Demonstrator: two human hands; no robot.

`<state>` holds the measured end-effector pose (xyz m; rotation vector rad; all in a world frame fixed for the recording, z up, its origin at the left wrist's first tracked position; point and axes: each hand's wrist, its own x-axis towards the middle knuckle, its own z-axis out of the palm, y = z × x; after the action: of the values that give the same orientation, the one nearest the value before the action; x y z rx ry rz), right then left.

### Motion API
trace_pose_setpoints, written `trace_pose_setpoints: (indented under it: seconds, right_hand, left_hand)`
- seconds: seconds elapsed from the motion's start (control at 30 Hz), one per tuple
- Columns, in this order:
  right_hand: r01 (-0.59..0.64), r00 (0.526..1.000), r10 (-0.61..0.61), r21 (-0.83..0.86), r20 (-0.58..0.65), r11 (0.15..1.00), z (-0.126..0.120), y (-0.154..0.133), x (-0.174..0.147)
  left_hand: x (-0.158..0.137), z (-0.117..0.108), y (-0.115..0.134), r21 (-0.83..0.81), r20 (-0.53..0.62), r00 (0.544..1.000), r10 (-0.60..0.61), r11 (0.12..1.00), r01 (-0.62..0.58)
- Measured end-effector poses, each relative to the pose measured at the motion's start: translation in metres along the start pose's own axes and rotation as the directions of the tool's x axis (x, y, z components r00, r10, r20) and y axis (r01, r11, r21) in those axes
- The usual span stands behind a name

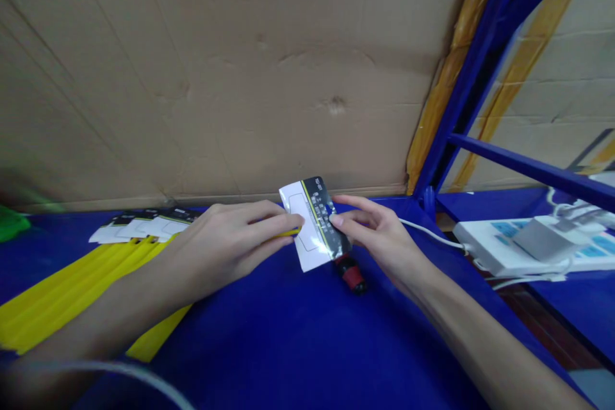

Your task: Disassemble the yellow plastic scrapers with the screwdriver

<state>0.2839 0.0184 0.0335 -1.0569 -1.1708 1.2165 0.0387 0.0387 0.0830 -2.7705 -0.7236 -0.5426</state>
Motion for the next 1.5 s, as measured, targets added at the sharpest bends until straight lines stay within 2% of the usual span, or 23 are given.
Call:
trace_pose_setpoints:
  seconds: [0.07,0.17,0.3,0.5,0.63,0.83,0.97,1.07,1.17,1.33,1.5]
  right_hand:
    - [0.03,1.0,-0.03,-0.021,0.009,0.999,-0.001,0.001,0.0]
    - [0.028,0.999,-0.025,-0.064,0.043,0.998,0.002,0.002,-0.002]
    - [0.003,0.998,0.002,-0.084,0.064,0.996,0.01,0.002,-0.006]
    - [0.024,0.999,-0.02,-0.136,0.026,0.99,0.013,0.007,-0.006]
    - [-0.019,1.0,0.019,-0.018,0.025,1.0,0.01,0.011,-0.003]
    - [-0.119,0.981,0.112,0.033,0.161,0.992,0.01,0.007,-0.005]
    - [-0.158,0.975,0.143,0.074,0.172,0.985,0.013,0.001,-0.01]
    - [-0.163,0.974,0.154,0.04,0.169,0.986,0.016,-0.001,-0.011]
    - [-0.174,0.972,0.17,0.01,0.163,0.985,0.017,-0.001,-0.011]
    - [-0.186,0.974,0.173,0.075,0.149,0.98,0.016,-0.003,-0.011]
    - [-0.221,0.973,0.214,0.089,0.083,0.971,0.021,-0.008,-0.014]
  left_hand:
    - [-0.001,0.005,-0.002,-0.043,-0.009,1.0,-0.002,0.999,0.002]
    - [-0.003,0.013,-0.006,-0.153,-0.048,0.994,-0.097,0.984,0.088]
    - [-0.006,0.02,-0.006,-0.267,0.0,0.99,-0.141,0.954,0.136]
    - [-0.012,0.033,-0.006,-0.28,0.026,0.979,-0.202,0.939,0.202]
    - [-0.013,0.036,-0.015,-0.325,0.009,0.988,-0.156,0.933,0.151]
    - [-0.011,0.034,-0.023,-0.273,-0.144,0.988,-0.054,0.962,0.012]
    - [-0.01,0.035,-0.021,-0.204,-0.16,0.985,-0.07,0.978,0.037]
    - [-0.009,0.035,-0.019,-0.166,-0.182,0.98,-0.08,0.985,0.05]
    - [-0.01,0.034,-0.017,-0.159,-0.177,0.982,-0.066,0.986,0.038]
    - [-0.012,0.03,-0.013,-0.233,-0.132,0.989,-0.064,0.972,0.032]
    - [-0.012,0.03,-0.001,-0.232,-0.066,0.991,-0.114,0.968,0.096]
